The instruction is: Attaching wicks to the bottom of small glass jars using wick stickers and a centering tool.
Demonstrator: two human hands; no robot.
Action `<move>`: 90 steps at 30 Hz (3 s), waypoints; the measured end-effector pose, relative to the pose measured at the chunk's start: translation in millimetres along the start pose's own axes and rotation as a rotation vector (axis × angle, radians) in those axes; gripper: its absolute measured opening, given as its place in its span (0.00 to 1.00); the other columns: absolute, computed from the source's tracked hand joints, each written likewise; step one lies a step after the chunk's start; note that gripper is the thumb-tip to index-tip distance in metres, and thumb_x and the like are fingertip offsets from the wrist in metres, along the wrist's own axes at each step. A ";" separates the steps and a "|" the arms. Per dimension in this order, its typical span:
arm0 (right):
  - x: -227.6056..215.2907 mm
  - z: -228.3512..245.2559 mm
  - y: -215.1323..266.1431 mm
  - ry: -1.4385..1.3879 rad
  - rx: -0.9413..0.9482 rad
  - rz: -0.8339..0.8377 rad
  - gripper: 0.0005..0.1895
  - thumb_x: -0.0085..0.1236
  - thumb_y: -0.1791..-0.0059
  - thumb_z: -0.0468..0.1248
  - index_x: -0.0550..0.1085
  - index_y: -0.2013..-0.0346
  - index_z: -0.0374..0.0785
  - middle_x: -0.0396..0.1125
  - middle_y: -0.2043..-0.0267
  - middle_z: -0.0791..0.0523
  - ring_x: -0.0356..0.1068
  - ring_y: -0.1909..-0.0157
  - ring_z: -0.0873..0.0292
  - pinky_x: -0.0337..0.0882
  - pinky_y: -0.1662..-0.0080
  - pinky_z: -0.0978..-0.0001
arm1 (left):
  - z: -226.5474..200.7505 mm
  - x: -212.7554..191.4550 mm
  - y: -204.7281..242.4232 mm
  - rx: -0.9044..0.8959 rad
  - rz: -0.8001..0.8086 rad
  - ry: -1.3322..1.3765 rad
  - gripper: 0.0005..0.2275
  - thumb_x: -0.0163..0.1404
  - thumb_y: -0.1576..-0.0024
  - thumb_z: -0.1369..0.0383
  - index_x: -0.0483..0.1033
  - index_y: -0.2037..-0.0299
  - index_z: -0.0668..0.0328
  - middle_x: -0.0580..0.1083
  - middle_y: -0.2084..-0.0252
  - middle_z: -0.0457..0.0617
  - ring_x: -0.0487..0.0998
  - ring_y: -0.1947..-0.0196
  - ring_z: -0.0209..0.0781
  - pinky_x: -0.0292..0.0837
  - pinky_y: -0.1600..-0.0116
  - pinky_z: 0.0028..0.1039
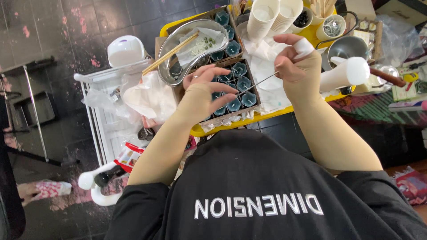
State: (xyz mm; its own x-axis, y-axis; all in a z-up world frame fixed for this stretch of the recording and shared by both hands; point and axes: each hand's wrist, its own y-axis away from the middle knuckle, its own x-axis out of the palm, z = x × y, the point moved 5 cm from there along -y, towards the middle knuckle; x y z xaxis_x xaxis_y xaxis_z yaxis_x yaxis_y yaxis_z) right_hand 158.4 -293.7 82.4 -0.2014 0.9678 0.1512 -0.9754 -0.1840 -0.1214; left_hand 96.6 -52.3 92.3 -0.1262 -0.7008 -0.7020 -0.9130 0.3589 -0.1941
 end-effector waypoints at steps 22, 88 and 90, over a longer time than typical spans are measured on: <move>28.9 63.7 45.8 -0.049 0.148 0.208 0.14 0.49 0.36 0.42 0.72 0.56 0.33 0.73 0.61 0.54 0.67 0.64 0.66 0.70 0.58 0.73 | -48.0 4.4 -43.0 0.233 0.149 0.209 0.06 0.64 0.45 0.59 0.85 0.62 0.44 0.73 0.40 0.43 0.64 0.29 0.53 0.50 0.30 0.51; -411.3 39.1 -12.0 -0.291 -0.235 -0.292 0.29 0.46 0.39 0.54 0.66 0.32 0.36 0.59 0.66 0.53 0.58 0.69 0.59 0.57 0.64 0.70 | -100.5 163.0 -126.5 0.038 -0.480 -0.384 0.48 0.63 0.37 0.52 0.34 0.20 0.52 0.48 0.21 0.64 0.69 0.29 0.60 0.36 0.24 0.65; -404.7 36.9 -11.8 -0.370 -0.180 -0.310 0.27 0.46 0.39 0.53 0.64 0.34 0.35 0.59 0.66 0.54 0.59 0.68 0.59 0.58 0.63 0.70 | -102.5 163.4 -126.1 0.023 -0.499 -0.386 0.47 0.66 0.40 0.53 0.40 0.21 0.54 0.51 0.23 0.64 0.70 0.30 0.62 0.39 0.23 0.67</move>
State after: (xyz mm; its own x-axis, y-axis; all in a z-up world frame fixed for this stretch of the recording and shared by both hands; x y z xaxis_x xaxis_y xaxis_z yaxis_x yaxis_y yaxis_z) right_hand 248.1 -689.5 58.8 0.0451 0.8405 0.5399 -0.9700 0.1660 -0.1775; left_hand 151.4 -275.3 72.3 0.4655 -0.5157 -0.7193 -0.8168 0.0625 -0.5735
